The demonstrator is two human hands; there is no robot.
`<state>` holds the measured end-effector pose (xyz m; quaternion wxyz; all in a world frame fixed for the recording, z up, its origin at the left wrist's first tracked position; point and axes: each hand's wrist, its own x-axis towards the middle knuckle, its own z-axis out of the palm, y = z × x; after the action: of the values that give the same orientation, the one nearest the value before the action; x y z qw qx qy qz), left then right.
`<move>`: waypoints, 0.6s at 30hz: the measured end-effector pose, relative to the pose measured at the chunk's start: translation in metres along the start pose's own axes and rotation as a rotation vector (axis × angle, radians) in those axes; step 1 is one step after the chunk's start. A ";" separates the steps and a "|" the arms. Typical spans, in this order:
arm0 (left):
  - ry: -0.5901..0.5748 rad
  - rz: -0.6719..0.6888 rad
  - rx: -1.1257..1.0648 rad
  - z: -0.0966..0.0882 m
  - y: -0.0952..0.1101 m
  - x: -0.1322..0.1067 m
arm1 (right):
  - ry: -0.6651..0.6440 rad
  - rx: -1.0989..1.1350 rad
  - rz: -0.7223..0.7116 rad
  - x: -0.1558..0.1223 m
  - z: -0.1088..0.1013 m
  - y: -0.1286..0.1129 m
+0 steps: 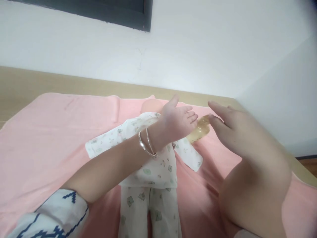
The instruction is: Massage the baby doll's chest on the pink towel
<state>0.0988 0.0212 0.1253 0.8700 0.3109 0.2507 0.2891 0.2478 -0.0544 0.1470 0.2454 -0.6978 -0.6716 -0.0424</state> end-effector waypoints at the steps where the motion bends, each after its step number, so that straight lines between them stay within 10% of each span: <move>1: 0.002 -0.011 -0.045 0.002 -0.001 0.000 | -0.025 -0.016 0.063 0.000 0.001 -0.001; 8: -0.033 -0.036 -0.169 0.011 -0.002 -0.008 | 0.133 0.124 0.074 0.027 0.024 0.003; 18: -0.180 0.022 0.085 -0.007 -0.005 -0.020 | -0.033 0.097 0.022 0.037 0.053 0.009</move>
<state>0.0823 0.0076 0.1216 0.8718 0.3749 0.1802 0.2588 0.2450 0.0013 0.1121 0.2681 -0.6929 -0.6693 0.0045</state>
